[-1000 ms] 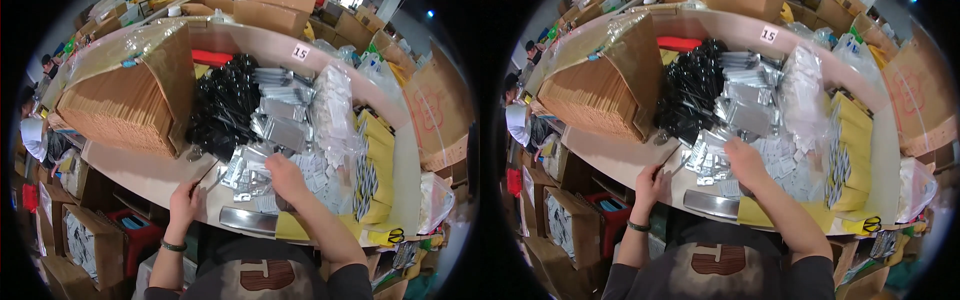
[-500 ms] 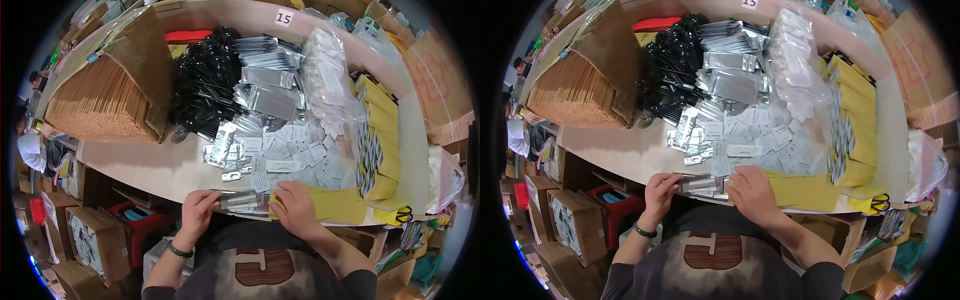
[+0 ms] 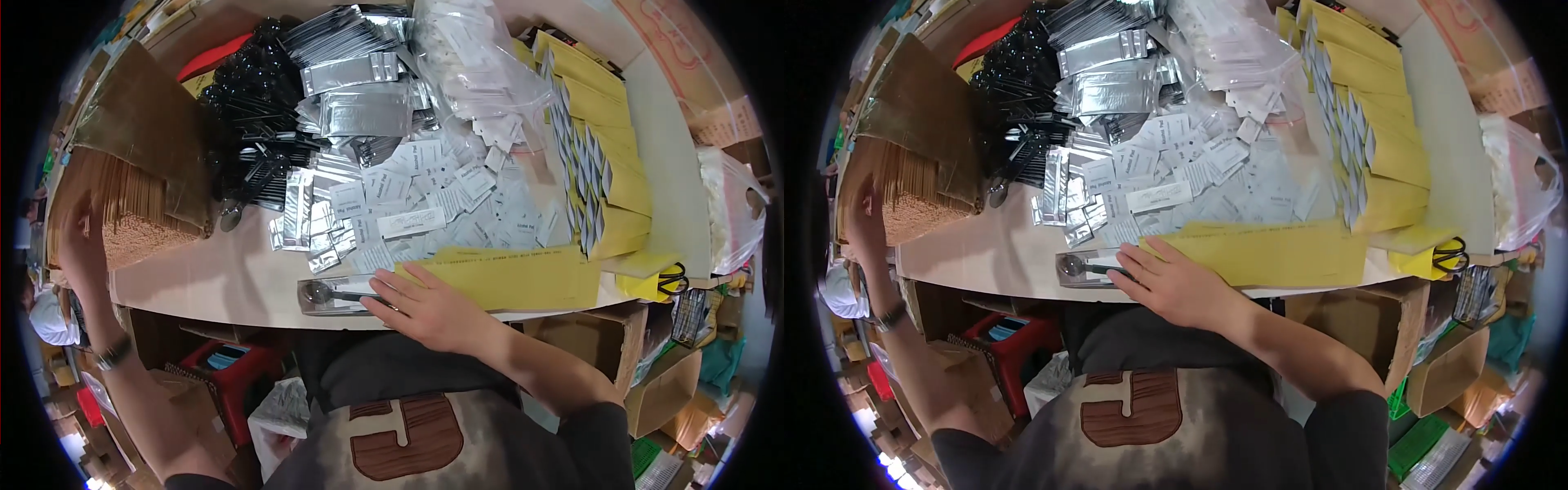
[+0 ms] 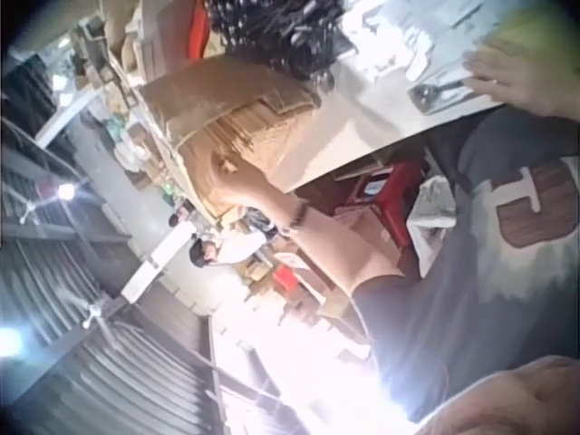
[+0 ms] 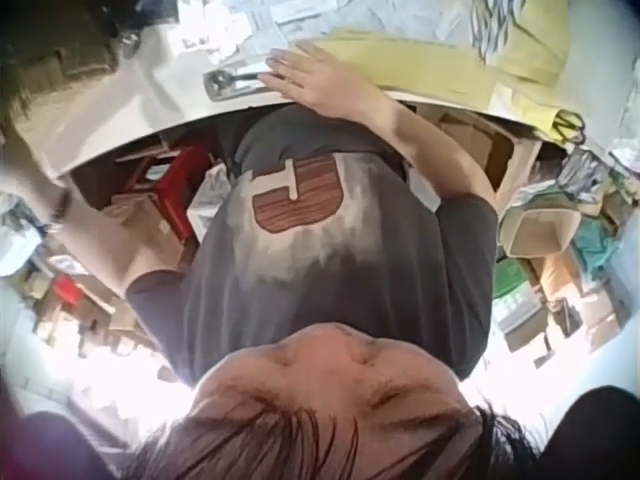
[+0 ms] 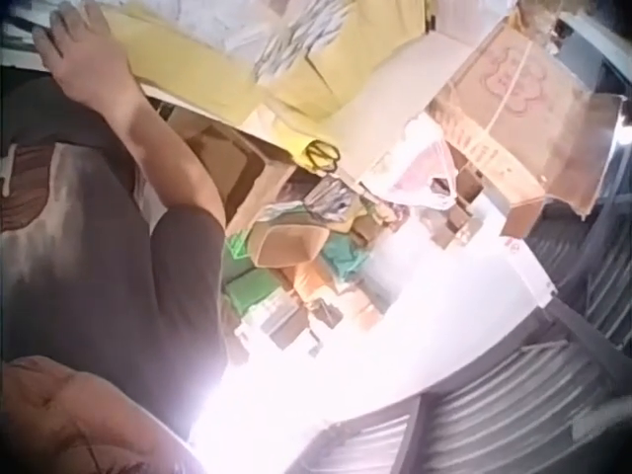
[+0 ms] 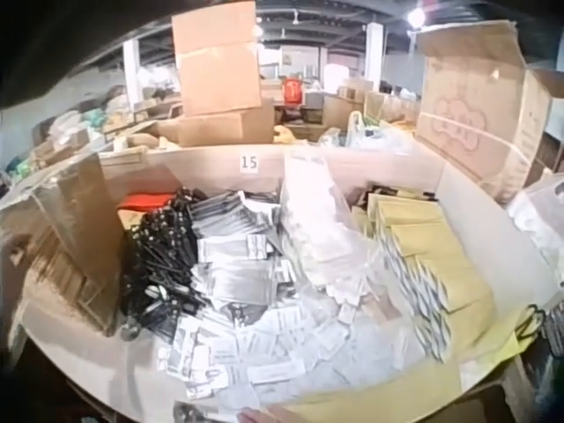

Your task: Packing small silver and black pouches into yellow padded envelopes at a packing station.

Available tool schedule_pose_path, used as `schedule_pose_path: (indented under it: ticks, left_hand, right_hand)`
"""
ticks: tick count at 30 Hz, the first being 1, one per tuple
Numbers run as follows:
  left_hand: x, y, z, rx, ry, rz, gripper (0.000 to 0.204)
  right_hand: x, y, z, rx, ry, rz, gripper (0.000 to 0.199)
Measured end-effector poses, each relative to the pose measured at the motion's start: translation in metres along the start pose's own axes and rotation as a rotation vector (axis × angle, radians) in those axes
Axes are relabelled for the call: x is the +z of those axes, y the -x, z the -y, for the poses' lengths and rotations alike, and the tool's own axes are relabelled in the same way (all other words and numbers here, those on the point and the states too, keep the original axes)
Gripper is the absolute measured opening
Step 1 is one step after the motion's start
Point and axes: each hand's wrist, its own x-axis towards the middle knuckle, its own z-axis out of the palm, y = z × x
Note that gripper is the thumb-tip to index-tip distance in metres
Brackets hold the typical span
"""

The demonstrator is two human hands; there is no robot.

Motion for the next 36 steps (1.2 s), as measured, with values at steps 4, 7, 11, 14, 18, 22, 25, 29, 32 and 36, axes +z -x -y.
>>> schedule_pose_path:
  ticks: [4,7,11,14,18,22,25,29,32,36]
  left_hand:
    - [0.026,-0.037,0.029,0.163,-0.153,0.234,0.025]
    - [0.016,-0.029,-0.014,0.097,-0.018,0.3,0.018]
    - [0.02,-0.03,0.005,0.195,-0.051,0.29,0.02]
    - [0.016,-0.043,-0.016,0.134,-0.006,0.4,0.019]
    - [0.024,-0.039,-0.002,0.029,0.101,0.117,0.018]
    - [0.011,-0.031,0.003,0.135,-0.078,0.21,0.021]
    - [-0.009,-0.034,-0.04,-0.01,0.093,0.419,0.024]
    - [0.017,-0.031,-0.012,-0.004,-0.133,0.069,0.017]
    - [-0.002,0.006,-0.031,-0.175,0.38,-0.231,0.024]
    - [0.026,0.126,-0.043,-0.742,1.257,-0.177,0.013]
  right_hand:
    - [-0.008,0.001,0.001,-0.038,0.062,0.015,0.039]
    - [-0.009,0.011,0.007,0.05,0.05,0.03,0.044]
    - [-0.014,0.015,0.006,0.053,0.022,0.03,0.041]
    - [-0.017,0.013,0.001,0.07,0.028,0.074,0.041]
    - [-0.026,0.004,-0.004,0.103,-0.05,0.086,0.043]
    - [-0.03,-0.008,-0.005,0.092,-0.065,0.115,0.042]
    - [-0.029,-0.003,-0.003,0.139,-0.064,0.158,0.039]
    - [-0.031,0.009,0.004,0.081,-0.062,0.123,0.037]
    - [-0.03,0.012,0.001,0.104,-0.066,0.121,0.038]
    - [-0.024,0.014,-0.005,0.138,-0.137,0.107,0.042]
